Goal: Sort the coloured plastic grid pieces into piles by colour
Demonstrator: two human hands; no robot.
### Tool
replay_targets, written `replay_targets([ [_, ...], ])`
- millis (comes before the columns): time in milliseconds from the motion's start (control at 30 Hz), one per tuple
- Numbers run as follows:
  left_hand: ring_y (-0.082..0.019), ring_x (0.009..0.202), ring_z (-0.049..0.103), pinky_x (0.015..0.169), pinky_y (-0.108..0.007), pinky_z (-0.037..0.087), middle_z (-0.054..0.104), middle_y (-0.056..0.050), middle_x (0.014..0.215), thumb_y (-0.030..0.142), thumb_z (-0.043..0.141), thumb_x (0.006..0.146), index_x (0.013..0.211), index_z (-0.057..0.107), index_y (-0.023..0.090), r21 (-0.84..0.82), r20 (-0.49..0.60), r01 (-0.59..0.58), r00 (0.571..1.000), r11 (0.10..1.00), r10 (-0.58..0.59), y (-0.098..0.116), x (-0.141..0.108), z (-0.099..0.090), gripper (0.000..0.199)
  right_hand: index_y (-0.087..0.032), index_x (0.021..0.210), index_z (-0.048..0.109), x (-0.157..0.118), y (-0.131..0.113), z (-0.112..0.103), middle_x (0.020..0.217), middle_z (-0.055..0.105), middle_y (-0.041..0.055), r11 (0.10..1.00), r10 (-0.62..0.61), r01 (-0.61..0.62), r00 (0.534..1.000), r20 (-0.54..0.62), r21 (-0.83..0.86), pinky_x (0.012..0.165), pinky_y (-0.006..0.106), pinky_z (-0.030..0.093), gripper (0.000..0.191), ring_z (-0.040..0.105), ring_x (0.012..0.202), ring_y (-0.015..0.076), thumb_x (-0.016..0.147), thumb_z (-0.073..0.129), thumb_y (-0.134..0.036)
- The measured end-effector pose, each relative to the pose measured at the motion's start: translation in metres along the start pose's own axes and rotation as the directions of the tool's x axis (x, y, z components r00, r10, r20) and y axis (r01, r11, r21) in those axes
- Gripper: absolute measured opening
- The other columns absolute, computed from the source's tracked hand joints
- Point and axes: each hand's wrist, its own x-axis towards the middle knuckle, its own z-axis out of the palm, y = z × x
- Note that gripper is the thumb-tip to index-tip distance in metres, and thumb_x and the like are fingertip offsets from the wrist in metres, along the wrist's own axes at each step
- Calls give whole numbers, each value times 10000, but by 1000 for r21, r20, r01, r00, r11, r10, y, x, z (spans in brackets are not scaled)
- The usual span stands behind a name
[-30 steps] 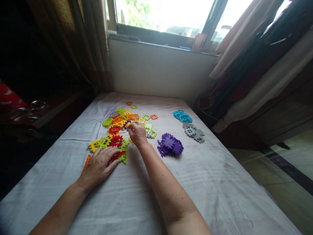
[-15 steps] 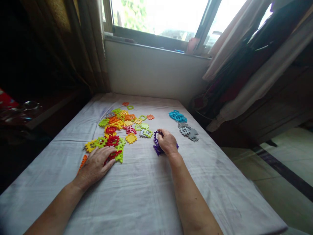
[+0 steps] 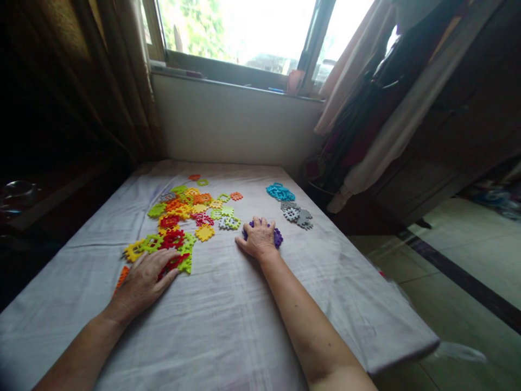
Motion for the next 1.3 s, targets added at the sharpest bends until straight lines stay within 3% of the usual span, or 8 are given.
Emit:
replay_targets([
  [100,-276,1240,595,1138,-532,346,688,-91,1293,538,464,947,1245,632,263,0,11,4,1000,1000,-4,-1,0,0,439,-264,1131,715,5,3,-1,1279,632,118,999,36,-35,996,84,-14,946,471,387,430,535,1165,309,893,527,-569],
  [233,-285,1244,593,1136,-536,345,688,-89,1291,544,453,948,1230,644,263,1,6,17,1000,1000,-17,0,0,0,441,-266,1116,720,-2,12,-2,1268,638,103,995,92,-88,993,68,-49,907,401,398,388,551,1136,279,912,509,-520],
  [700,-295,1225,600,1116,-529,356,696,-86,1272,555,473,929,1217,654,280,-22,-5,21,1000,1000,-21,-2,0,1,438,-244,1122,729,-43,112,11,1302,629,114,918,380,-385,923,-62,-94,898,401,408,365,562,1155,293,918,517,-459],
  [900,-298,1233,596,1120,-537,348,689,-88,1285,563,471,926,1222,651,281,-28,8,20,1000,999,-20,-2,1,0,446,-213,1197,691,-45,135,11,1241,656,151,882,448,-458,888,-108,-109,890,445,415,413,587,1099,312,923,507,-462],
  [1033,-300,1229,599,1108,-537,360,689,-90,1288,558,466,930,1229,646,274,-19,13,10,1000,1000,-10,-3,1,0,451,-201,1197,676,-47,125,13,1256,662,149,922,356,-378,912,-204,-84,1004,521,329,422,539,1181,328,921,519,-479],
  [1133,-294,1233,599,1116,-536,356,685,-90,1295,550,467,932,1248,636,269,-11,20,6,1000,1000,-6,-4,1,0,455,-212,1170,684,-52,103,18,1327,642,132,981,159,-183,950,-270,-65,1088,528,228,397,472,1280,320,931,515,-481],
  [1233,-286,1234,600,1122,-528,355,685,-91,1296,549,473,932,1251,634,267,4,19,11,1000,1000,-11,-4,1,1,455,-229,1135,695,-57,87,24,1295,673,97,997,-25,6,971,-238,-80,1134,511,150,352,454,1310,300,943,514,-461],
  [1300,-282,1231,601,1125,-526,354,687,-89,1292,537,471,938,1243,638,268,14,12,10,1000,1000,-10,-3,0,1,440,-236,1080,712,-57,86,27,1261,693,81,995,-33,12,977,-213,-101,1130,509,143,299,465,1299,293,958,494,-400],
])
